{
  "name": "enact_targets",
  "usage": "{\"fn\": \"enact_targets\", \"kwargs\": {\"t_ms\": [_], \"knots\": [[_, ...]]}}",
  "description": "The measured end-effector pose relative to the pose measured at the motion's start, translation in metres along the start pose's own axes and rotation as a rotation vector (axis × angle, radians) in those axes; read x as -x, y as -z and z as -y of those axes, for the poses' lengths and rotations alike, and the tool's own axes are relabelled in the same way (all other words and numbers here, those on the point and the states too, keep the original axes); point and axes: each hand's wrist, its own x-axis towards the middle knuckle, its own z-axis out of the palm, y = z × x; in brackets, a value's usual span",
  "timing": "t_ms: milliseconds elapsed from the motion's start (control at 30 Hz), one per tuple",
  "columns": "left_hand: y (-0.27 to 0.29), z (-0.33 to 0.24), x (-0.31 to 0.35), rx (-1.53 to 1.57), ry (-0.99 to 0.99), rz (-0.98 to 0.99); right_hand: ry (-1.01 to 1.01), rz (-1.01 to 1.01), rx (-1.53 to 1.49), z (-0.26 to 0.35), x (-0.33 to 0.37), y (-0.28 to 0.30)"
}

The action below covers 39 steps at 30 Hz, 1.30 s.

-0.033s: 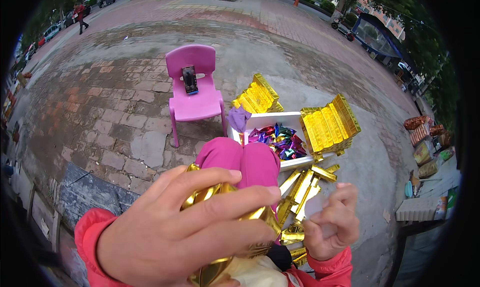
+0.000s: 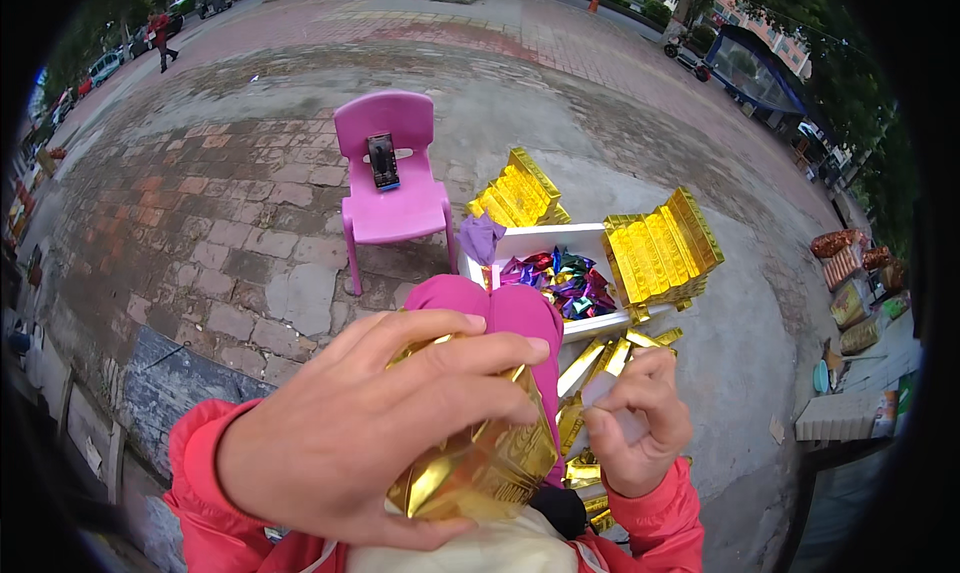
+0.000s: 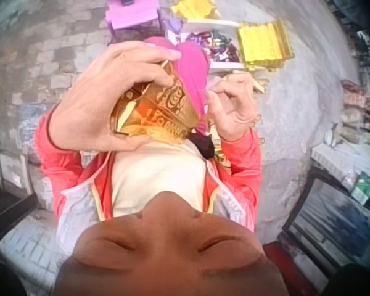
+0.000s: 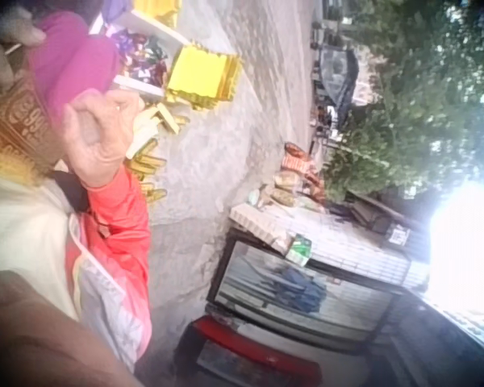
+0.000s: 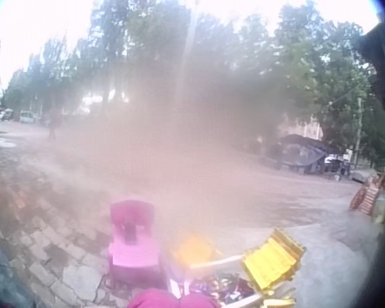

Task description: The person sits on the ground and repeatedly tapes gold-colored paper bars together using clear adhesive tape. They pick up bars, align them, apply tape to the seam, and set the joined bars aside. The process is repeated for multiple bars throughout the clip.

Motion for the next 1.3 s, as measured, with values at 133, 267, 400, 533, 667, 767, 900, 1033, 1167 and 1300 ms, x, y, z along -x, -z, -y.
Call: {"fn": "enact_targets", "kwargs": {"t_ms": [133,267,400,533,667,767,900,1033,1167,1300], "knots": [[-0.04,0.09,-0.02,0.184,-0.036,0.078,-0.669,0.057,-0.608,-0.052,0.024,-0.048],[-0.08,0.162,-0.003,0.41,0.219,0.185,-0.836,0.049,-0.599,-0.073,0.052,-0.063],[-0.078,0.179,0.006,0.365,0.235,0.155,-0.836,0.027,-0.588,-0.075,0.064,-0.067],[-0.083,0.174,-0.001,0.148,0.223,0.083,-0.77,0.027,-0.604,-0.074,0.065,-0.075],[-0.099,0.167,0.004,0.473,0.406,-0.142,-0.772,0.022,-0.639,-0.075,0.062,-0.085],[-0.099,0.162,0.023,0.331,0.408,-0.295,-0.788,0.026,-0.679,-0.075,0.062,-0.093],[-0.118,0.151,0.052,0.091,0.391,-0.553,-0.825,0.048,-0.656,-0.078,0.067,-0.099],[-0.182,0.152,0.044,0.502,0.574,-0.832,-0.827,0.04,-0.969,-0.09,0.057,-0.106],[-0.196,0.17,0.024,0.578,0.529,-0.885,-0.881,0.098,-1.3,-0.11,0.027,-0.11],[-0.16,0.193,0.002,0.968,0.272,-0.718,-0.83,0.118,-1.434,-0.11,0.019,-0.106]]}}
